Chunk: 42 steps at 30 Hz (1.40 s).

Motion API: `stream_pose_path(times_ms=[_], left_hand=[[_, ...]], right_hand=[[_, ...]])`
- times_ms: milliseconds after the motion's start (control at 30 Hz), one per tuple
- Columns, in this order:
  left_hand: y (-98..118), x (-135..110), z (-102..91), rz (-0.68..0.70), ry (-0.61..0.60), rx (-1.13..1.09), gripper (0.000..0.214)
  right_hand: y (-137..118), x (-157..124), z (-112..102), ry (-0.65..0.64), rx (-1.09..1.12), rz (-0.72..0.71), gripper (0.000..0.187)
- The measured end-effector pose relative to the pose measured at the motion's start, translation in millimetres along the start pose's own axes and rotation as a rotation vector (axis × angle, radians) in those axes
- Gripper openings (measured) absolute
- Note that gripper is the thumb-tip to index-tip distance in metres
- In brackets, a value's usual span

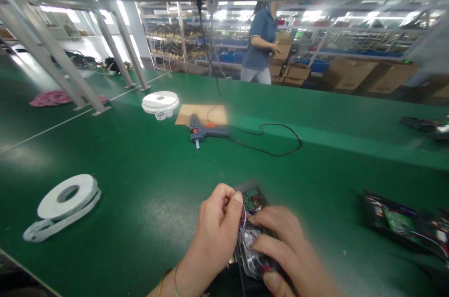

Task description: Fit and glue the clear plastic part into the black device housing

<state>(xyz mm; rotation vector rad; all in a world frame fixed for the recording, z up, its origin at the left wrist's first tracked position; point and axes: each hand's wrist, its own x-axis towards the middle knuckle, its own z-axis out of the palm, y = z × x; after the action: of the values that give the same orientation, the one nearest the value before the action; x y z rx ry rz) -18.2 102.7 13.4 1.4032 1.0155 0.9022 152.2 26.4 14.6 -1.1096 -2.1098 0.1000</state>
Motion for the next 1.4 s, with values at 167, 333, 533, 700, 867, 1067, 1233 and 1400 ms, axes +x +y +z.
stream_pose_path(times_ms=[167, 333, 533, 700, 867, 1067, 1233, 1400], left_hand=[[1, -1, -2.5, -0.009, -0.023, -0.022, 0.031], [3, -3, -6.0, 0.006, -0.051, 0.030, 0.032], [7, -5, -9.5, -0.027, -0.084, 0.050, 0.037], [16, -4, -18.0, -0.031, -0.148, 0.247, 0.039], [18, -3, -21.6, -0.016, -0.172, 0.314, 0.038], [13, -5, -21.2, -0.028, -0.224, 0.224, 0.036], [9, -8, -21.8, -0.055, -0.292, 0.039, 0.033], [8, -9, -21.2, -0.109, -0.351, -0.027, 0.024]], right_hand=[[-1, 4, -6, -0.046, 0.036, 0.002, 0.028], [5, -7, -4, -0.008, 0.031, -0.010, 0.028], [7, -10, -2, -0.002, 0.017, -0.040, 0.029], [6, -7, 3, 0.044, -0.002, -0.084, 0.028], [6, -10, 7, 0.058, 0.019, -0.056, 0.038], [7, -12, 9, 0.013, 0.019, -0.009, 0.035], [6, -12, 2, -0.031, 0.014, 0.011, 0.033], [0, -8, -3, -0.061, 0.104, 0.128, 0.037]])
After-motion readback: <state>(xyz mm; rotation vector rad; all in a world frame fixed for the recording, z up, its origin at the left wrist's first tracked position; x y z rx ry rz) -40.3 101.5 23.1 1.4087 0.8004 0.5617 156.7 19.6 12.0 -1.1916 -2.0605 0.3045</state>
